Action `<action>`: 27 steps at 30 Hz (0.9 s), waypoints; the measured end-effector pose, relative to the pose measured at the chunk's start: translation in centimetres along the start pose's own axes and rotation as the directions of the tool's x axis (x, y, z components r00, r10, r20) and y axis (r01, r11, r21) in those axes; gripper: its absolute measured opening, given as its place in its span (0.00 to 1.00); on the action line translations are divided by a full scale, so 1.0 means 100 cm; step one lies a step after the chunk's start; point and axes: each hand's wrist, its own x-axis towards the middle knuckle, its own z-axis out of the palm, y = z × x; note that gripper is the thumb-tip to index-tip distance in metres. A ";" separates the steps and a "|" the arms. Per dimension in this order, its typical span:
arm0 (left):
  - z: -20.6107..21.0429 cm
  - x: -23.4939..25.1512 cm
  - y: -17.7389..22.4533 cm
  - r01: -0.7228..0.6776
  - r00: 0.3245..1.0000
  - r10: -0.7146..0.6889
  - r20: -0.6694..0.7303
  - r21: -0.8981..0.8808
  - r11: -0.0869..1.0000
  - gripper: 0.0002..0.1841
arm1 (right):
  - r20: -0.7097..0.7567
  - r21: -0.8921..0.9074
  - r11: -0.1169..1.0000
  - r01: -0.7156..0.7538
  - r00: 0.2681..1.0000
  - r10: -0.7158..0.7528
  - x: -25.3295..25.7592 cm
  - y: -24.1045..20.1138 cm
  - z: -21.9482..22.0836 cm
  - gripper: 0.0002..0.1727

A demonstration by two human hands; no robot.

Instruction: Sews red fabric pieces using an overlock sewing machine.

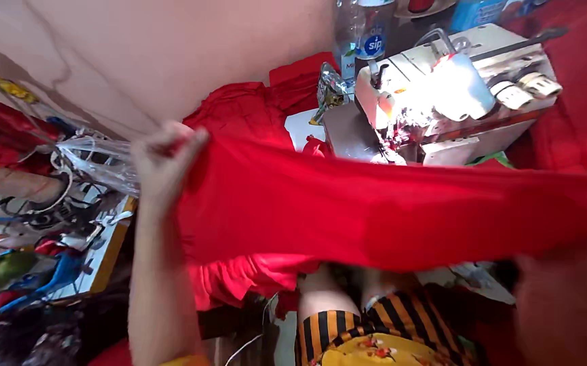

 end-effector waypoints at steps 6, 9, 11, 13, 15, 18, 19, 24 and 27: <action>0.017 -0.020 0.039 0.243 0.966 -0.213 -0.145 0.233 0.942 0.21 | 0.677 0.295 0.720 -0.628 0.669 0.306 -0.024 0.037 0.127 0.12; 0.061 -0.100 0.069 0.292 0.956 -0.285 0.068 -0.112 0.950 0.19 | 0.740 0.175 0.627 -0.759 0.522 0.425 -0.035 0.040 0.137 0.15; 0.090 -0.138 0.088 0.337 0.940 -0.326 0.097 -0.130 0.933 0.22 | 0.732 0.152 0.648 -0.746 0.526 0.433 -0.040 0.039 0.139 0.17; 0.113 -0.158 0.103 0.347 0.938 -0.347 0.001 -0.013 0.938 0.26 | 0.729 0.148 0.677 -0.720 0.543 0.418 -0.044 0.036 0.140 0.17; 0.123 -0.163 0.107 0.336 0.936 -0.332 -0.118 0.013 0.942 0.19 | 0.734 0.177 0.734 -0.656 0.584 0.346 -0.049 0.035 0.141 0.16; 0.110 -0.165 0.102 0.307 0.934 -0.320 -0.158 -0.103 0.946 0.11 | 0.701 0.201 0.903 -0.380 0.699 0.138 -0.049 0.036 0.137 0.19; 0.102 -0.166 0.101 0.302 0.936 -0.309 -0.172 -0.066 0.951 0.11 | 0.669 0.182 0.954 -0.238 0.741 0.057 -0.047 0.036 0.134 0.19; 0.077 -0.178 0.098 0.296 0.901 -0.127 -0.414 0.375 0.879 0.11 | 0.584 -0.061 0.920 0.387 0.761 -0.281 -0.043 0.041 0.128 0.14; 0.085 -0.185 0.096 0.353 0.856 -0.222 -0.467 0.214 0.911 0.13 | 0.592 -0.102 0.965 0.242 0.795 -0.137 -0.055 0.044 0.136 0.11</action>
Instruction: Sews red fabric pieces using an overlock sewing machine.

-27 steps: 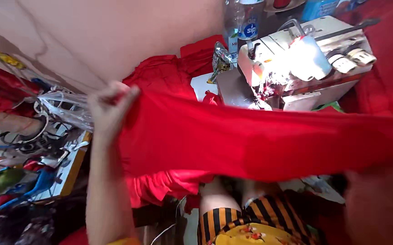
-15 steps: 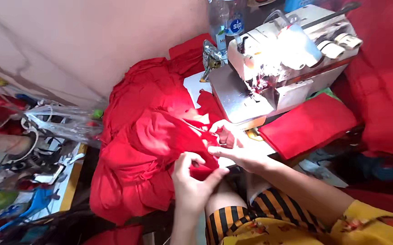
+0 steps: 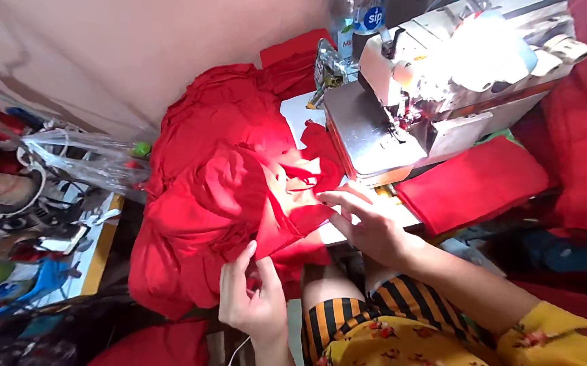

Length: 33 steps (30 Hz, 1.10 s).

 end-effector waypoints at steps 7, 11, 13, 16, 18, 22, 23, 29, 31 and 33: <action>0.001 0.006 -0.025 0.668 0.619 -0.363 0.697 -0.710 -0.223 0.12 | 0.831 0.476 -0.120 -0.871 0.401 0.386 0.039 0.001 -0.002 0.19; 0.017 -0.003 -0.036 0.535 0.845 -0.402 0.354 -0.521 0.666 0.05 | 0.750 0.422 0.139 -0.896 0.431 0.502 0.032 0.020 0.019 0.15; 0.026 -0.019 -0.051 0.314 0.918 -0.289 0.271 -0.050 0.948 0.13 | 0.698 0.326 0.423 -0.845 0.517 0.495 0.011 0.033 0.021 0.08; 0.034 -0.038 -0.056 0.157 0.950 -0.192 0.248 0.154 0.976 0.27 | 0.667 0.281 0.683 -0.674 0.649 0.366 -0.019 0.031 -0.005 0.25; 0.031 -0.042 -0.054 0.092 0.981 -0.116 0.153 0.153 0.984 0.28 | 0.480 0.214 0.826 -0.522 0.792 0.376 -0.032 0.016 -0.040 0.21; 0.035 -0.043 -0.041 -0.045 0.999 0.048 -0.020 0.103 0.994 0.20 | 0.043 -0.370 0.842 -0.392 0.898 0.437 -0.043 0.053 -0.100 0.16; 0.040 -0.044 -0.034 -0.062 0.998 0.063 -0.021 0.044 0.997 0.18 | 0.082 -0.433 0.766 -0.476 0.825 0.559 -0.041 0.063 -0.112 0.20; 0.089 -0.063 0.032 0.039 0.966 0.045 0.254 -0.316 0.948 0.18 | 0.264 -0.292 0.760 -0.581 0.714 0.648 -0.036 0.087 -0.134 0.12; 0.105 -0.069 0.055 0.128 0.934 0.027 0.355 -0.405 0.905 0.15 | 0.271 -0.152 0.744 -0.651 0.696 0.665 -0.038 0.091 -0.140 0.10; 0.125 -0.077 0.071 0.139 0.895 0.099 0.434 -0.482 0.865 0.11 | 0.306 -0.060 0.718 -0.694 0.672 0.675 -0.039 0.092 -0.144 0.07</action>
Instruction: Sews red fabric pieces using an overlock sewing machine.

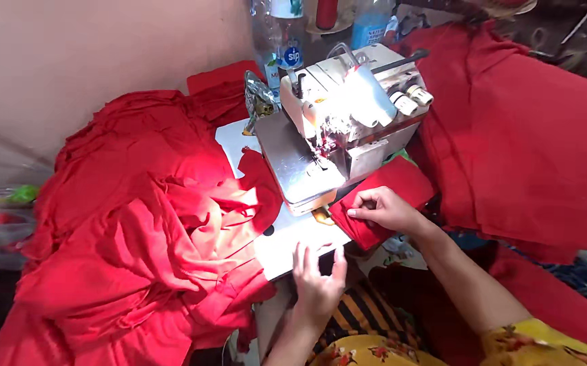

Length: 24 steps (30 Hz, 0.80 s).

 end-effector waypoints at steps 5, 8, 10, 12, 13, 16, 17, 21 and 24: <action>0.049 0.010 -0.021 -0.351 0.891 0.346 0.294 -0.037 0.936 0.19 | 0.111 0.155 0.987 -0.033 0.994 0.016 -0.004 -0.001 -0.008 0.08; 0.052 0.006 -0.022 -0.395 0.891 0.331 0.312 0.169 0.903 0.20 | 0.089 0.243 0.967 -0.083 0.994 0.063 -0.006 0.000 -0.013 0.10; 0.048 0.003 -0.023 -0.373 0.899 0.283 0.334 0.247 0.894 0.21 | -0.070 0.429 0.897 -0.109 0.986 0.153 -0.009 -0.006 -0.018 0.11; 0.044 0.001 -0.022 -0.343 0.910 0.255 0.327 0.248 0.906 0.21 | -0.260 0.668 0.744 0.005 0.939 0.226 -0.013 -0.018 -0.029 0.14; 0.043 0.001 -0.019 -0.310 0.923 0.238 0.301 0.218 0.926 0.20 | -0.324 0.719 0.690 0.086 0.920 0.222 -0.017 -0.027 -0.033 0.15; 0.039 0.013 -0.002 -0.240 0.965 0.239 0.111 -0.002 0.971 0.18 | -0.290 0.588 0.774 0.235 0.955 -0.070 -0.038 -0.051 -0.031 0.11; 0.037 0.023 0.006 -0.262 0.962 0.268 0.054 -0.096 0.960 0.18 | -0.220 0.495 0.815 0.301 0.951 -0.217 -0.045 -0.057 -0.028 0.08; 0.020 0.058 0.046 -0.165 0.955 0.274 0.116 -0.559 0.813 0.28 | -0.096 0.134 0.786 0.603 0.798 -0.595 -0.055 -0.083 -0.016 0.11; -0.001 0.062 0.058 0.024 0.945 0.185 0.269 -0.623 0.782 0.21 | -0.171 -0.006 0.765 0.644 0.753 -0.636 -0.063 -0.099 -0.013 0.11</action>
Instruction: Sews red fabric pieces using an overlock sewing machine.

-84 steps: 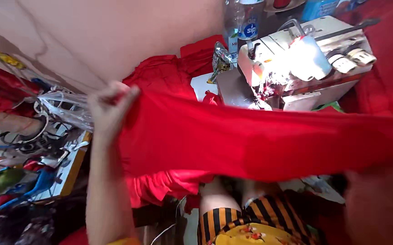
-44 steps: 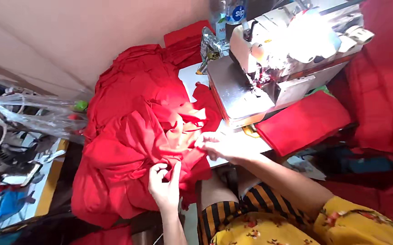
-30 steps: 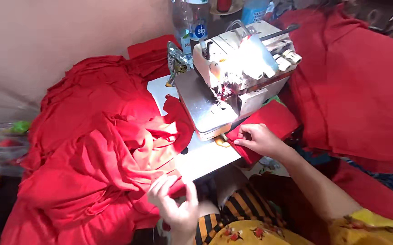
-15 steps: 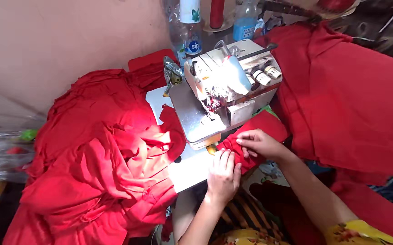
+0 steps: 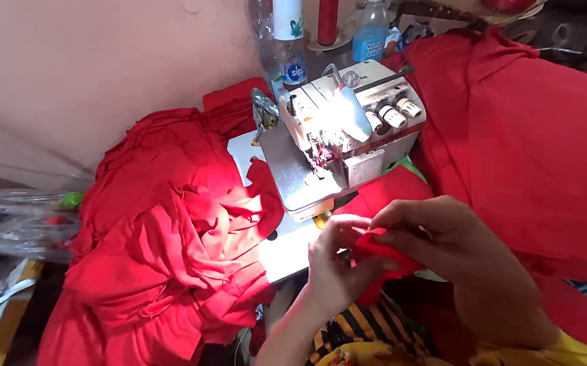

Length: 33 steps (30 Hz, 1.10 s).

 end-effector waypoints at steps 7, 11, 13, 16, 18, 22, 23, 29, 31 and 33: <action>-0.037 -0.080 0.000 0.162 0.986 -0.159 -0.039 0.075 0.984 0.07 | -0.246 -0.011 0.999 0.051 0.968 -0.052 -0.008 -0.005 -0.008 0.08; -0.065 -0.104 0.026 0.239 0.922 -0.206 -0.328 0.061 0.969 0.10 | -0.324 0.072 0.997 0.011 0.946 0.013 -0.023 0.001 -0.009 0.12; -0.071 -0.101 0.036 0.261 0.860 -0.225 -0.458 0.015 0.965 0.10 | -0.355 0.101 0.993 -0.064 0.930 0.096 -0.025 0.011 -0.002 0.11; -0.062 -0.086 0.031 0.339 0.632 -0.345 -0.694 -0.154 0.928 0.11 | -0.454 0.204 0.940 -0.273 0.825 0.338 -0.026 0.043 0.024 0.08; -0.054 -0.076 0.020 0.447 0.526 -0.414 -0.743 -0.173 0.878 0.11 | -0.433 0.252 0.886 -0.389 0.773 0.463 -0.028 0.062 0.042 0.05; -0.044 -0.076 0.004 0.502 0.721 -0.395 -0.569 0.038 0.864 0.06 | -0.263 0.219 0.899 -0.380 0.864 0.429 -0.037 0.059 0.072 0.07; -0.043 -0.075 0.002 0.469 0.788 -0.333 -0.518 0.154 0.870 0.06 | -0.214 0.195 0.911 -0.363 0.891 0.401 -0.039 0.056 0.077 0.10; -0.035 -0.067 -0.003 0.275 0.923 -0.054 -0.381 0.557 0.784 0.05 | -0.143 0.152 0.961 -0.229 0.957 0.251 -0.041 0.054 0.093 0.10; -0.034 -0.066 -0.002 0.277 0.907 -0.063 -0.416 0.478 0.833 0.04 | -0.140 0.175 0.958 -0.229 0.957 0.254 -0.040 0.053 0.093 0.09; -0.033 -0.065 0.000 0.275 0.900 -0.076 -0.429 0.425 0.863 0.04 | -0.126 0.189 0.956 -0.226 0.960 0.252 -0.039 0.053 0.093 0.09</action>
